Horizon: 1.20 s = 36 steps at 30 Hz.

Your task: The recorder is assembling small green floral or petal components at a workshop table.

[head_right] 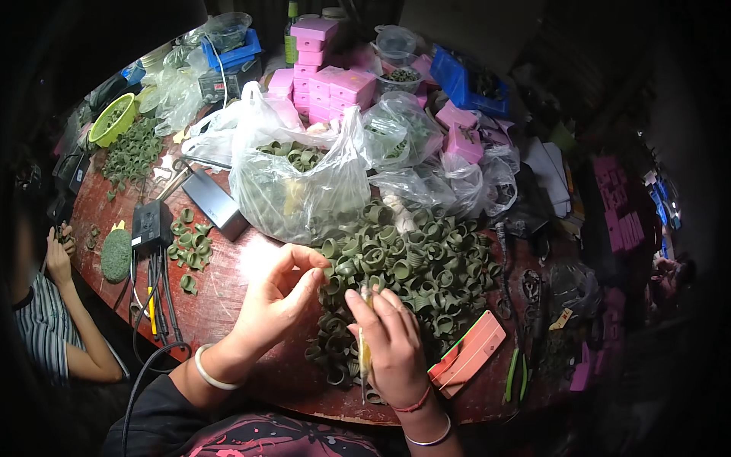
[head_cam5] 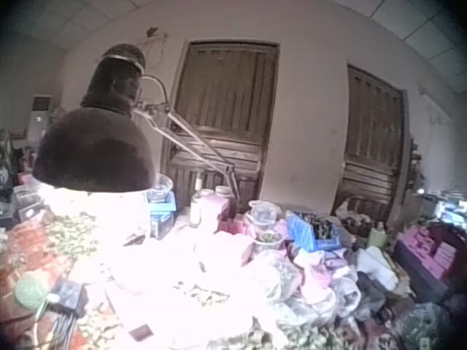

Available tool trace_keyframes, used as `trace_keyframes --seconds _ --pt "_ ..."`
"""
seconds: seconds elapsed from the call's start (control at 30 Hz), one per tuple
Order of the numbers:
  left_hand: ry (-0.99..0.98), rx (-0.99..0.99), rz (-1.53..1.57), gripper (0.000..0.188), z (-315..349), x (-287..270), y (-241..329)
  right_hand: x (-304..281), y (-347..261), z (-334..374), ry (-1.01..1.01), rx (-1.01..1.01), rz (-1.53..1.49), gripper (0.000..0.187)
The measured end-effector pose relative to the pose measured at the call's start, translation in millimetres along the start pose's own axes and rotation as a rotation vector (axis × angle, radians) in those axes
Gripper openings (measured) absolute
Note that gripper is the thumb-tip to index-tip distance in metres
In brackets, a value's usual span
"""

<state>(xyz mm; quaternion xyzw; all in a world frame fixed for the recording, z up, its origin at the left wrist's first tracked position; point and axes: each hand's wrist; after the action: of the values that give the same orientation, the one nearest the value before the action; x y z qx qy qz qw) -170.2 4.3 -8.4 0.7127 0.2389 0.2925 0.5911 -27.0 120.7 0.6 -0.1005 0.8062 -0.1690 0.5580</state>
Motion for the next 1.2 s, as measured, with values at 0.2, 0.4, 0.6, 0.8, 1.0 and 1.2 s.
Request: trace_keyframes --seconds 0.2,0.4,0.6,0.8,1.0,1.2 --pt "-0.344 -0.420 0.208 0.032 1.7 2.5 9.4 -3.4 -0.8 21.5 0.307 0.024 -0.781 0.039" --pt "-0.771 -0.662 0.538 0.036 5.0 7.2 4.6 -5.6 6.8 28.9 0.293 0.033 -0.964 0.045" --pt "-0.789 -0.678 0.746 0.031 10.3 6.7 -4.3 -11.5 -1.1 21.9 0.271 -0.039 -0.868 0.043" --pt "-0.902 -0.669 0.756 0.026 10.7 8.9 -7.3 -10.3 3.6 23.0 0.226 -0.150 -0.728 0.037" --pt "-0.782 -0.610 0.874 0.027 9.7 6.9 -3.0 -12.9 -0.6 15.7 0.311 -0.125 -0.710 0.037" --pt "-0.618 -0.510 0.771 0.031 8.4 7.1 2.2 -9.7 12.8 28.2 0.476 0.066 -0.787 0.067"
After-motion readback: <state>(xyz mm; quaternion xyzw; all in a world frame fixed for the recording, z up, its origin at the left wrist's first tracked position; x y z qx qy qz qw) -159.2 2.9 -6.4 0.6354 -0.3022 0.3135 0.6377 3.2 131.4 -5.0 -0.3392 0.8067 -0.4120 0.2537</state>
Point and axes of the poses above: each hand's wrist, its own z-axis away from the middle knuckle, its own x-axis out of the palm, y = z × x, and after that the axes turned 6 degrees about -y, right-handed
